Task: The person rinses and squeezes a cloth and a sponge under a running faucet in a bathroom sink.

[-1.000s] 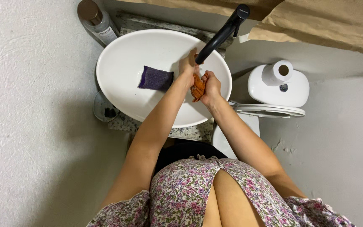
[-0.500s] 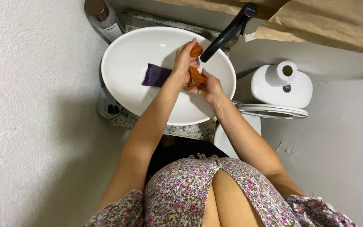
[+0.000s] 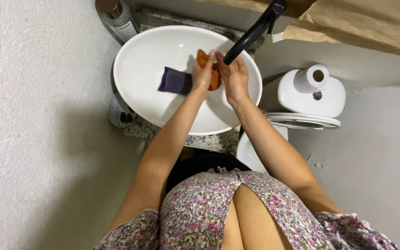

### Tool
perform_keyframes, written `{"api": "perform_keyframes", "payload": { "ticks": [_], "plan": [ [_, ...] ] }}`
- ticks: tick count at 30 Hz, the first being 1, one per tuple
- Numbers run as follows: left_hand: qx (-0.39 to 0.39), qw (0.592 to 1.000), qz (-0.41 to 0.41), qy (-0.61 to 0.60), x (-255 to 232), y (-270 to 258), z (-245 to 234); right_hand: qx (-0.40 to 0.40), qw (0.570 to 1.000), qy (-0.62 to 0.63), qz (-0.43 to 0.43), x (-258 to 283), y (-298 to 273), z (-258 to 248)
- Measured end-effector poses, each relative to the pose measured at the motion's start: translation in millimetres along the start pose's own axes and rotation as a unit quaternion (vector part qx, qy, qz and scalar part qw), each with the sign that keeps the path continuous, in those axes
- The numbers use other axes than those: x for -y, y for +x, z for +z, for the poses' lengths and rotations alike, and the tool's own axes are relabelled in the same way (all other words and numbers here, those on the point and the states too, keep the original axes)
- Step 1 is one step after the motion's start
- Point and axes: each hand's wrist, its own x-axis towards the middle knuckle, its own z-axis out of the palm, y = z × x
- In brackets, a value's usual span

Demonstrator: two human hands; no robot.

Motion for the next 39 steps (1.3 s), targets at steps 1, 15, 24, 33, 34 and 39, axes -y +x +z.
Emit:
{"api": "perform_keyframes", "payload": {
  "ticks": [1,15,24,33,34,39],
  "plan": [
    [0.024,0.996,0.025,-0.08,-5.9,0.9,-2.3,-0.026,0.999,-0.031,-0.031,4.8,-1.5,-5.3],
    [0.345,0.918,0.178,-0.084,-7.2,10.1,-2.4,0.241,0.891,-0.184,0.337,24.4,28.8,-44.5],
    [0.136,0.982,0.081,-0.103,-6.5,36.4,21.6,0.142,0.885,-0.393,0.207,9.4,23.0,-9.4],
    [-0.036,0.988,0.071,-0.131,-10.3,58.9,39.4,-0.005,0.828,-0.551,-0.105,-20.0,8.5,5.7],
    [-0.035,0.985,0.083,-0.144,-11.0,60.3,39.1,-0.02,0.81,-0.58,-0.086,-17.8,8.0,7.2],
    [-0.034,0.978,0.085,-0.185,-15.6,54.1,36.8,-0.005,0.78,-0.617,-0.105,-11.4,7.0,10.0]
  ]
}}
